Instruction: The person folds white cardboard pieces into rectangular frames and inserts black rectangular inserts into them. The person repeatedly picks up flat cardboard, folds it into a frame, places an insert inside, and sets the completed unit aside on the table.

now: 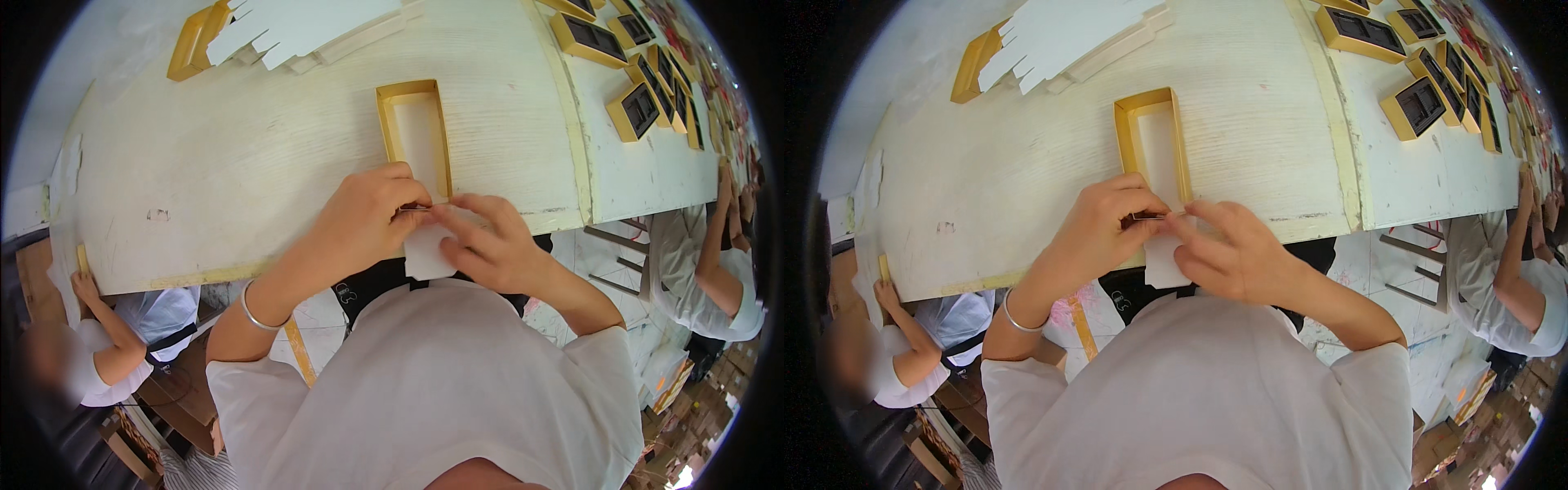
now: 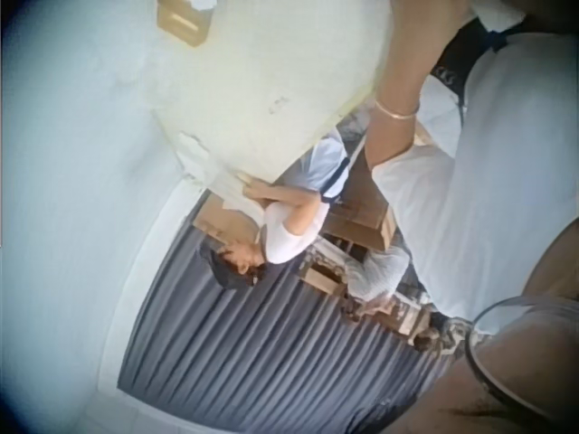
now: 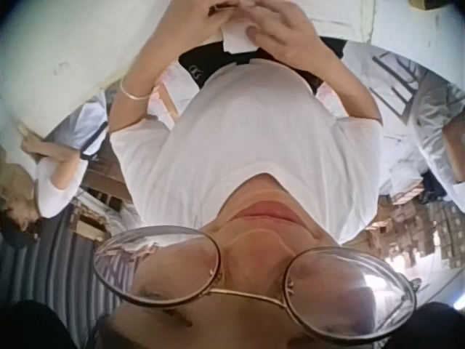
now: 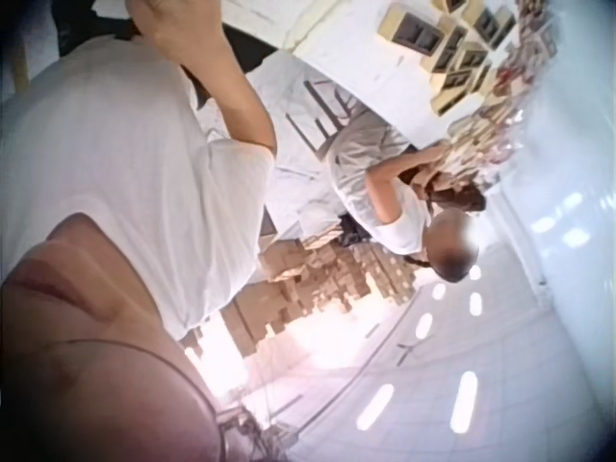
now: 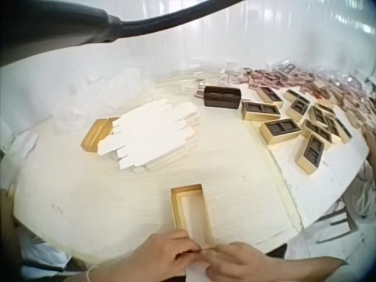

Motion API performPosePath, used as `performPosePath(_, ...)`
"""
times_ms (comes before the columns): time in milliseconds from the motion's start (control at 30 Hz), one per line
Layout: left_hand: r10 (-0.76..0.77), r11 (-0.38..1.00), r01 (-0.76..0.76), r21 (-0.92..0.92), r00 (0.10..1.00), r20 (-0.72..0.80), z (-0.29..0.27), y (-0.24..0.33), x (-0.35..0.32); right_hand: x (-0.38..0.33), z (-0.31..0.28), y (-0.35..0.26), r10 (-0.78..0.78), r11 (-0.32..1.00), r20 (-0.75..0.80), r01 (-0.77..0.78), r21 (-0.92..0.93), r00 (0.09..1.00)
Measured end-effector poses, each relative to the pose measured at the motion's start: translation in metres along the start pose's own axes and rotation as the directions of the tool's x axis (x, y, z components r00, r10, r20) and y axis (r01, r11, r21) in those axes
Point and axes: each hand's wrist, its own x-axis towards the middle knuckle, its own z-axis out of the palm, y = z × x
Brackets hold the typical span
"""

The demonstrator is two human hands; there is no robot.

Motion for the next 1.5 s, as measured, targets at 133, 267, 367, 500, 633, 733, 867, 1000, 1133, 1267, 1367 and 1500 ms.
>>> performPosePath(133, -0.116, 0.932, 0.117, -0.344, 0.993, 0.024, -0.005, 0.003, 0.001, 0.021, -0.007, 0.015, 0.279, 0.923, -0.043, -0.255, 0.288, 0.959)
performPosePath(267, -0.155, 0.969, 0.178, -0.172, 0.978, 0.142, -0.014, 0.014, 0.004, 0.040, -0.001, 0.010, 0.665, 0.575, 0.012, -0.522, 0.630, 0.746)
performPosePath(367, 0.005, 0.984, -0.042, -0.175, 0.979, -0.205, 0.009, 0.002, 0.002, 0.042, 0.000, 0.011, 0.630, 0.645, 0.017, -0.536, 0.545, 0.776)
performPosePath(500, 0.011, 0.995, -0.034, -0.090, 0.971, -0.238, 0.016, 0.002, -0.004, 0.034, -0.004, 0.009, 0.521, 0.742, 0.055, -0.484, 0.464, 0.852)
performPosePath(633, 0.026, 1.000, -0.026, 0.005, 0.958, -0.287, 0.022, 0.003, -0.012, 0.027, 0.003, 0.010, 0.328, 0.927, -0.038, -0.314, 0.204, 0.944)
performPosePath(733, 0.245, 0.934, -0.123, 0.334, 0.903, -0.353, 0.030, -0.003, -0.012, 0.032, -0.003, 0.014, 0.203, 0.979, 0.017, -0.203, 0.026, 0.979)
performPosePath(867, 0.210, 0.878, -0.078, 0.472, 0.950, -0.233, 0.027, 0.002, -0.011, 0.044, -0.009, 0.014, 0.305, 0.936, 0.316, -0.343, 0.073, 0.898)
performPosePath(1000, 0.022, 0.918, 0.017, 0.397, 0.995, -0.096, 0.011, 0.011, -0.006, 0.062, -0.023, 0.022, 0.327, 0.866, 0.628, -0.489, 0.099, 0.707)
performPosePath(1133, 0.120, 0.895, -0.062, 0.442, 0.987, -0.105, 0.004, 0.014, -0.005, 0.051, -0.026, 0.015, 0.263, 0.699, 0.489, -0.514, 0.498, 0.832)
performPosePath(1267, 0.220, 0.870, -0.146, 0.470, 0.970, -0.107, 0.000, -0.009, -0.018, 0.070, -0.064, 0.069, 0.551, 0.682, 0.145, -0.543, 0.489, 0.822)
performPosePath(1367, 0.334, 0.836, -0.230, 0.498, 0.934, -0.129, -0.009, -0.003, -0.006, 0.080, -0.063, 0.199, 0.405, 0.888, -0.237, -0.441, -0.127, 0.883)
performPosePath(1500, 0.291, 0.774, -0.088, 0.627, 0.929, -0.230, -0.018, 0.011, 0.001, 0.115, -0.040, 0.301, 0.296, 0.780, -0.194, -0.354, -0.515, 0.935)
